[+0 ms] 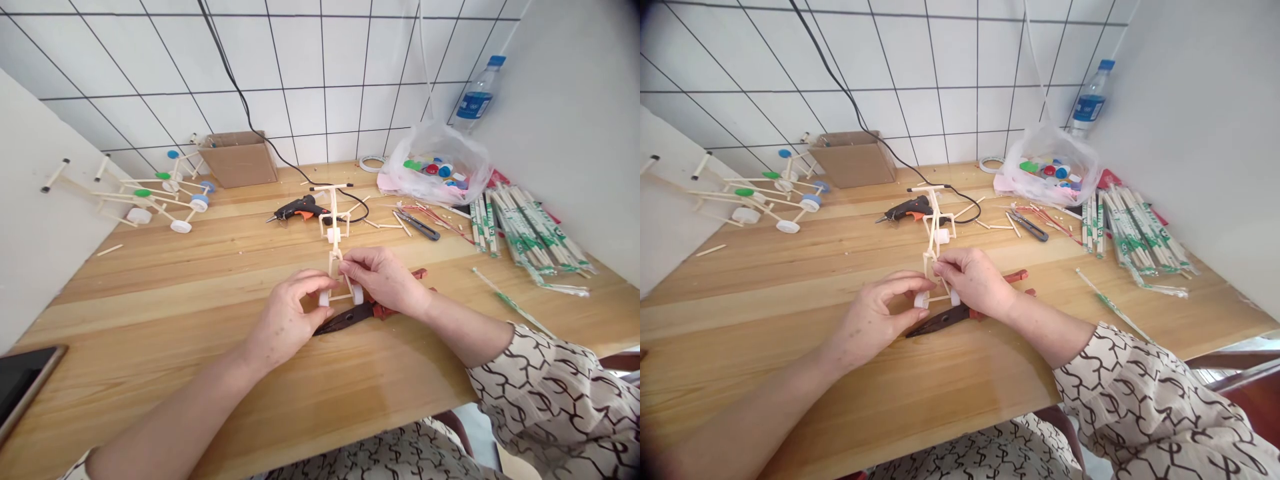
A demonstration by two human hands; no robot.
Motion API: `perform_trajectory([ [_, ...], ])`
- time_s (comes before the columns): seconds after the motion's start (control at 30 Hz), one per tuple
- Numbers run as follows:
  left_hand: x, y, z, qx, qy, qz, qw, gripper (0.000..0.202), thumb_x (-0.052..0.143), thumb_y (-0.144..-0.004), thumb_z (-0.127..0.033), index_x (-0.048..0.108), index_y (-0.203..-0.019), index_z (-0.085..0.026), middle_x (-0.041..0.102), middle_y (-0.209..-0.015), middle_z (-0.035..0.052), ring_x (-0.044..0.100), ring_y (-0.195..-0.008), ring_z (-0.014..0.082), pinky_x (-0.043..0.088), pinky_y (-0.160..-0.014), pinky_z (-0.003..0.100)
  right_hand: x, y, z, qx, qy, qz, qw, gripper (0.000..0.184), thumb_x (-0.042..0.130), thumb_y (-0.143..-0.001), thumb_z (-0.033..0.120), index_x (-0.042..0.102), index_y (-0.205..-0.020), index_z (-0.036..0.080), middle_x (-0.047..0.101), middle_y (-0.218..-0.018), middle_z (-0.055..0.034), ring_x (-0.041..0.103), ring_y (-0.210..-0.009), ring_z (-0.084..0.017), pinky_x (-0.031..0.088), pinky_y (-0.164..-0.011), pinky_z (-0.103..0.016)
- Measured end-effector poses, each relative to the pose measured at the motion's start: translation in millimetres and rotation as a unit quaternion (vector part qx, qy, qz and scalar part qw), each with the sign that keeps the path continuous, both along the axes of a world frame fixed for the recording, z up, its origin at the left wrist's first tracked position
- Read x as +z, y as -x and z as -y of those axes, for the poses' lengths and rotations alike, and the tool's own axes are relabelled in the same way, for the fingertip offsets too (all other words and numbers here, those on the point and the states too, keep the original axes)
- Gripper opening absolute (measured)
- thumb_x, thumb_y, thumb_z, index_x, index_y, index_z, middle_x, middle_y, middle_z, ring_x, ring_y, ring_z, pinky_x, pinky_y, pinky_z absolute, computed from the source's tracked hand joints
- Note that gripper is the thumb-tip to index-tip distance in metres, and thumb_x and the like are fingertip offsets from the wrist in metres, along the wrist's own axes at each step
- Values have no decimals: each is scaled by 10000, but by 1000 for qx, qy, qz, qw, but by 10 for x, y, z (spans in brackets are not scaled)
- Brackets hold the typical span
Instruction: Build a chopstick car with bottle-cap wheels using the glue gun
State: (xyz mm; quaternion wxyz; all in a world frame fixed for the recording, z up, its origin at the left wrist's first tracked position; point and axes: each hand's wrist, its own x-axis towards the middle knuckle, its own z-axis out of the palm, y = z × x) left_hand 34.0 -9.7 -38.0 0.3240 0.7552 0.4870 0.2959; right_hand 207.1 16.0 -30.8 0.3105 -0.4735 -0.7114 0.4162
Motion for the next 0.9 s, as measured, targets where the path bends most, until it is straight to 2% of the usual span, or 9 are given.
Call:
perform_trajectory([
  [0.33, -27, -10, 11, 10, -7, 23, 1000, 272, 630, -640, -58, 662, -885, -172, 651, -967, 39, 599, -930, 182, 448, -896, 316, 4, 2, -5, -4, -5, 18, 1000, 261, 435, -835, 263, 463, -596, 162, 354, -511, 61, 347, -492, -71, 301, -475, -189],
  [0.57, -41, 4, -7, 1, -19, 30, 999, 274, 650, -644, -101, 677, -910, -161, 646, -1012, 56, 600, -951, 193, 450, -890, 315, 19, 4, -6, -3, -11, 19, 1000, 284, 437, -830, 247, 426, -559, 162, 358, -489, 67, 335, -474, -61, 294, -485, -189],
  [0.77, -15, 28, -19, -18, 2, 50, 999, 187, 565, -754, -142, 692, -890, -164, 668, -966, 47, 615, -924, 168, 458, -863, 269, 17, 9, -7, -1, -5, 16, 1000, 280, 435, -831, 245, 437, -564, 160, 364, -493, 65, 337, -468, -59, 295, -476, -181],
  [0.9, -24, 42, -22, -23, 2, 56, 998, 189, 548, -766, -147, 691, -886, -178, 667, -966, 36, 613, -926, 164, 460, -863, 271, 21, 7, -6, -3, 0, 20, 1000, 276, 436, -829, 243, 440, -566, 160, 360, -493, 65, 335, -470, -60, 293, -474, -180],
])
